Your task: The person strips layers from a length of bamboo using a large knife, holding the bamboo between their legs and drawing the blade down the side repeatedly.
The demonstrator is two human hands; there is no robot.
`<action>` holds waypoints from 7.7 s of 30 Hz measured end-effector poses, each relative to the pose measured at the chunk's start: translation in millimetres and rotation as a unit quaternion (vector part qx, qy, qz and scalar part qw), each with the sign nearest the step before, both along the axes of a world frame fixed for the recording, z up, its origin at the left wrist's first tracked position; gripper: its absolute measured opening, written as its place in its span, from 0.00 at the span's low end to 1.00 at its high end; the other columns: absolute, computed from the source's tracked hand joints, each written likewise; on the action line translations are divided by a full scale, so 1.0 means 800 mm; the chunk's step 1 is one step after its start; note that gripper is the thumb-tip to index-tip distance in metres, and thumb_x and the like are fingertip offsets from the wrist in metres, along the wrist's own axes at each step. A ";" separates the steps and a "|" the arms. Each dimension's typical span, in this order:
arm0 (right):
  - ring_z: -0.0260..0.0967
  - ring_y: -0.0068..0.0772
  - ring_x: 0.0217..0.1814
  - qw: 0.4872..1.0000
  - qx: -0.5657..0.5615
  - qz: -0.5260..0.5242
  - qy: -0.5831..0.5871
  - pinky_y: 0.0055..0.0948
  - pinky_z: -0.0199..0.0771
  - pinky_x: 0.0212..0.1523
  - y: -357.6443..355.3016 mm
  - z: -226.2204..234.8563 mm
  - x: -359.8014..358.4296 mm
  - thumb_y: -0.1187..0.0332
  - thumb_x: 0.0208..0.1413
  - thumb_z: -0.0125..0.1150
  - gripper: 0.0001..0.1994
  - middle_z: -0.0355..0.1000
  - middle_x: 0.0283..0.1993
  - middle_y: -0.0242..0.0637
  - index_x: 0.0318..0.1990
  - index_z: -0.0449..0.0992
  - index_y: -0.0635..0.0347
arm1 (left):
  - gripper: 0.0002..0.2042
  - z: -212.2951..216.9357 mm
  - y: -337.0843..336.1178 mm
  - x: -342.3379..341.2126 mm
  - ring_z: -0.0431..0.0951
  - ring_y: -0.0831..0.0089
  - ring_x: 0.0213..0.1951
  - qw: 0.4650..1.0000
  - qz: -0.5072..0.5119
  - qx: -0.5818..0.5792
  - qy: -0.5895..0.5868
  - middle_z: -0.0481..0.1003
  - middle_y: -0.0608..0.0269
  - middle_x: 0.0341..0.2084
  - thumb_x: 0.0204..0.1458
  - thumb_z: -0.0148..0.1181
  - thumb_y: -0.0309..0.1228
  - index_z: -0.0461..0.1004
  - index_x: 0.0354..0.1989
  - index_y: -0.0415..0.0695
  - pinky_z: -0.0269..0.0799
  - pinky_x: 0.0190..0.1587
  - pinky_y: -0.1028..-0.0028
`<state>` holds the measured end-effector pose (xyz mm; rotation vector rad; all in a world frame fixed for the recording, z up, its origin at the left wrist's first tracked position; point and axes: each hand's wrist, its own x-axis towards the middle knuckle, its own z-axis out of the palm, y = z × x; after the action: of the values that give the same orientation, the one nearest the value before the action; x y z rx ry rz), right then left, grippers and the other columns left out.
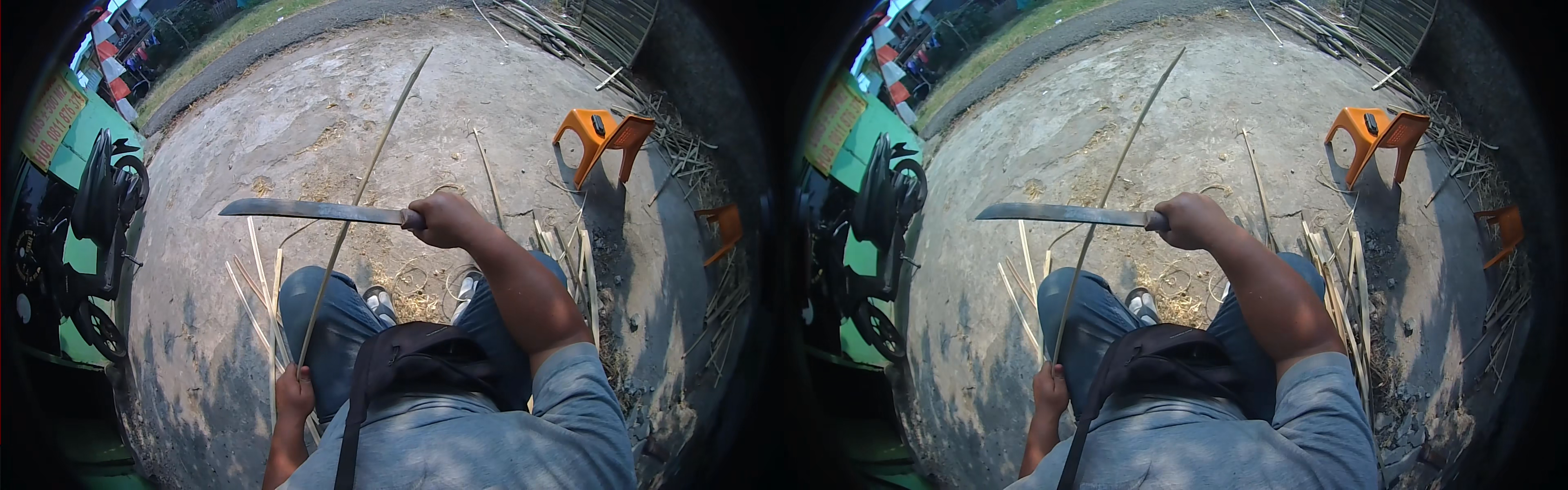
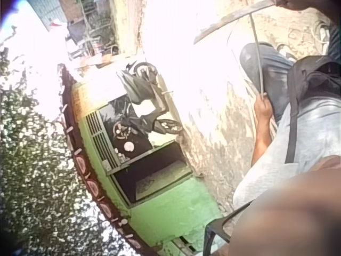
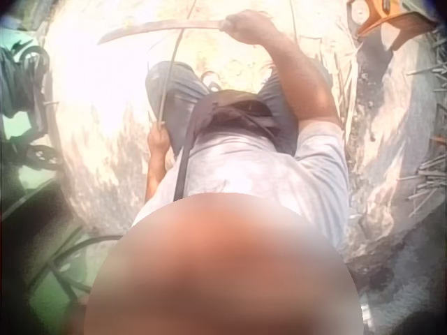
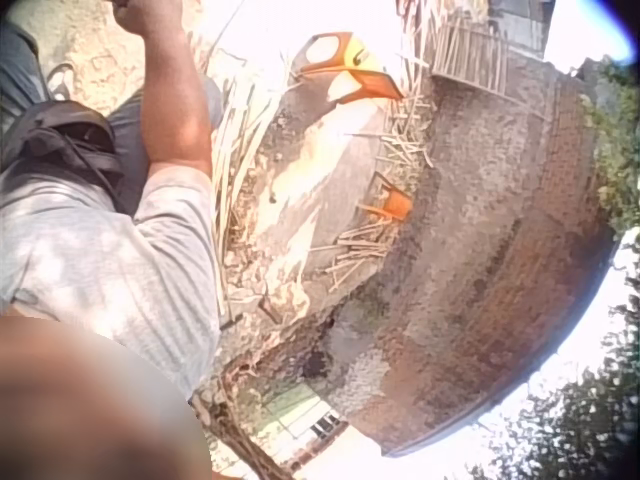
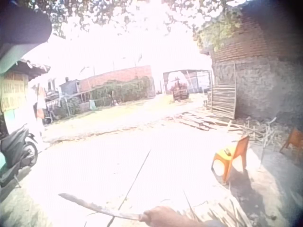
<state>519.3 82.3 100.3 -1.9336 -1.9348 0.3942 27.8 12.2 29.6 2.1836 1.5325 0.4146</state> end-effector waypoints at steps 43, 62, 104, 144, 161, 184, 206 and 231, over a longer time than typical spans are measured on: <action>0.81 0.53 0.39 0.995 -0.010 0.073 -0.068 0.50 0.82 0.40 -0.005 0.005 -0.037 0.60 0.53 0.67 0.08 0.81 0.32 0.43 0.35 0.84 0.50 | 0.27 0.007 -0.003 0.006 0.74 0.29 0.31 0.999 0.012 0.026 0.029 0.72 0.35 0.24 0.72 0.48 0.52 0.68 0.31 0.38 0.66 0.33 0.42; 0.83 0.49 0.42 0.992 -0.047 0.082 -0.083 0.48 0.82 0.42 -0.005 0.009 -0.046 0.62 0.50 0.66 0.07 0.83 0.36 0.40 0.37 0.85 0.46 | 0.27 0.012 0.000 0.006 0.75 0.28 0.33 0.997 0.015 0.046 0.054 0.73 0.37 0.25 0.70 0.51 0.54 0.68 0.34 0.38 0.69 0.35 0.41; 0.81 0.53 0.43 0.998 -0.038 0.018 0.049 0.50 0.81 0.45 -0.001 -0.002 -0.017 0.61 0.54 0.66 0.09 0.83 0.39 0.44 0.41 0.85 0.49 | 0.27 0.000 0.000 0.001 0.74 0.26 0.35 0.999 0.011 0.022 0.020 0.74 0.33 0.27 0.71 0.49 0.54 0.69 0.35 0.36 0.68 0.36 0.41; 0.81 0.53 0.41 0.999 0.015 -0.009 0.046 0.51 0.80 0.43 0.002 -0.007 -0.001 0.59 0.56 0.66 0.07 0.82 0.35 0.43 0.37 0.84 0.48 | 0.30 -0.005 0.002 0.002 0.74 0.27 0.34 1.000 0.012 0.015 -0.014 0.72 0.34 0.26 0.71 0.47 0.57 0.68 0.35 0.36 0.67 0.35 0.42; 0.79 0.57 0.37 0.997 0.042 -0.003 0.058 0.52 0.78 0.39 0.003 -0.014 0.003 0.58 0.58 0.69 0.08 0.81 0.32 0.45 0.36 0.83 0.49 | 0.31 -0.008 0.001 0.003 0.74 0.27 0.34 0.999 0.022 0.025 -0.001 0.73 0.34 0.26 0.70 0.45 0.60 0.68 0.34 0.37 0.68 0.35 0.42; 0.79 0.57 0.36 0.998 0.054 0.005 0.041 0.51 0.78 0.37 0.007 -0.021 0.006 0.57 0.58 0.70 0.09 0.80 0.31 0.46 0.36 0.82 0.50 | 0.28 -0.016 0.002 0.000 0.74 0.27 0.34 0.999 0.018 0.041 -0.007 0.73 0.35 0.25 0.70 0.48 0.56 0.68 0.34 0.38 0.68 0.34 0.42; 0.82 0.48 0.43 0.996 -0.036 0.046 -0.074 0.48 0.82 0.43 -0.005 0.008 -0.027 0.61 0.51 0.66 0.07 0.82 0.36 0.38 0.37 0.84 0.45 | 0.31 0.003 -0.003 0.007 0.76 0.28 0.34 0.999 0.037 0.014 0.007 0.74 0.36 0.25 0.70 0.48 0.59 0.69 0.33 0.38 0.69 0.34 0.42; 0.83 0.49 0.42 0.993 -0.038 0.084 -0.076 0.47 0.83 0.43 -0.003 0.014 -0.024 0.64 0.46 0.67 0.08 0.83 0.35 0.40 0.35 0.85 0.47 | 0.29 -0.004 0.000 0.008 0.77 0.30 0.33 0.996 0.049 0.066 0.031 0.75 0.38 0.25 0.68 0.53 0.58 0.71 0.36 0.39 0.71 0.35 0.44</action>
<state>500.4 79.7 111.2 -1.9025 -2.2195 0.3804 34.4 12.2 26.7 2.2459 1.6949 0.4953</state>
